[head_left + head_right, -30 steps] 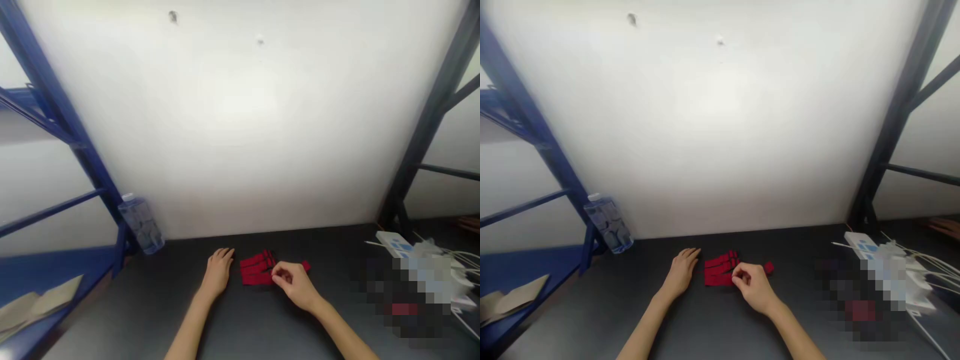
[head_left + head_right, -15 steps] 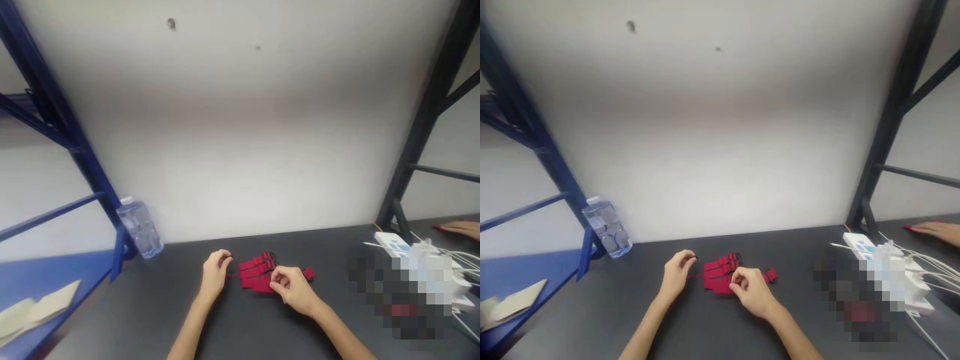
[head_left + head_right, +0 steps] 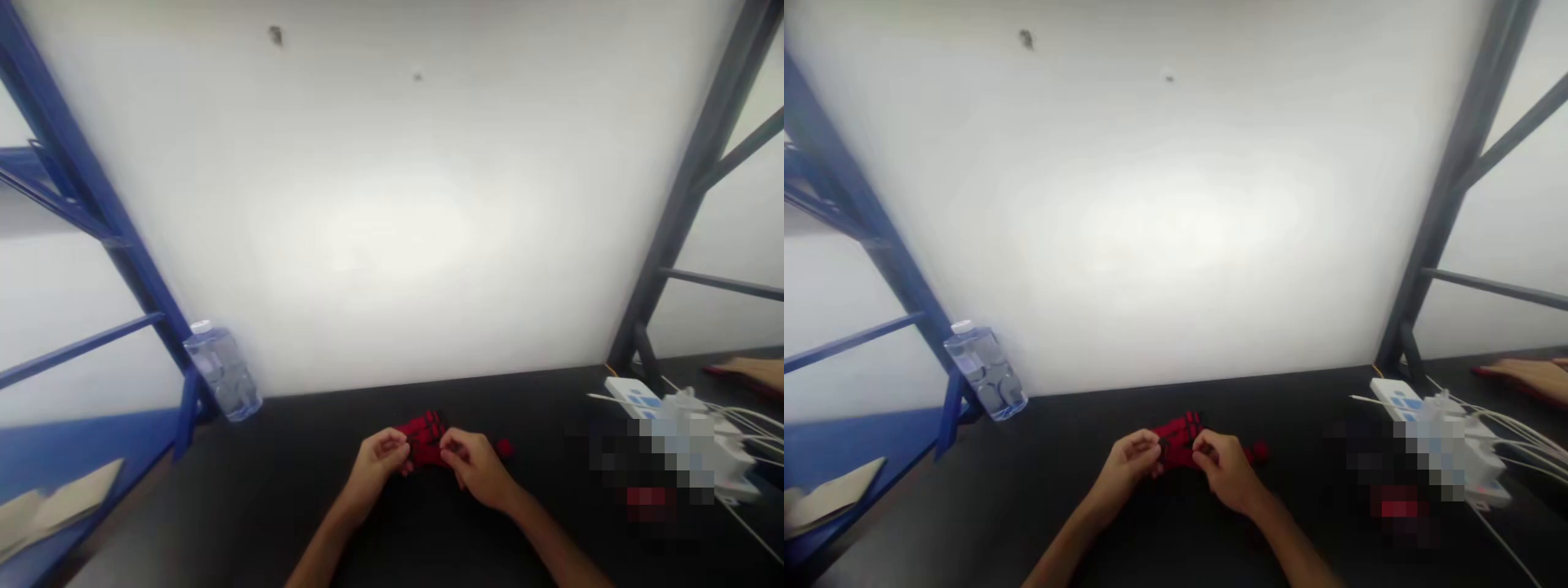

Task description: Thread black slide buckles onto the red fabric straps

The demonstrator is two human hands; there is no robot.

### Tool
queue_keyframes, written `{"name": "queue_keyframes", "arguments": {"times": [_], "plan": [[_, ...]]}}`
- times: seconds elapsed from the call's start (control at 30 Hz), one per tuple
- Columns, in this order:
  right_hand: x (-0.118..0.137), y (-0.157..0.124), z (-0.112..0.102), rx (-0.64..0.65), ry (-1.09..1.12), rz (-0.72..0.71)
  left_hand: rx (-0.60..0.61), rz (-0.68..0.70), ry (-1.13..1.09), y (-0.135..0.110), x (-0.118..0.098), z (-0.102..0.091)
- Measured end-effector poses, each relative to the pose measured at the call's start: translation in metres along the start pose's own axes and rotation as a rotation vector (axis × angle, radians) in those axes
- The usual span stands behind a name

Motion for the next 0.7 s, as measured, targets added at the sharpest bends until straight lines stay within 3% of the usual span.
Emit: {"name": "queue_keyframes", "arguments": {"times": [0.2,0.7], "plan": [[-0.001,0.0,-0.001,-0.009,-0.012,-0.013,0.002,-0.06,-0.148,-0.002,-0.003,0.005],[-0.004,0.001,0.0,0.024,-0.003,-0.003,0.079,-0.104,-0.1,-0.005,-0.003,0.014]]}}
Point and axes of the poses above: each hand's wrist, its own y-axis towards the middle knuckle, its own z-axis out of the palm, x = y × z, the point moved 5 cm from there along y, towards the middle knuckle, and after that the axes turned 12 degrees about z, right-handed, at the moved point
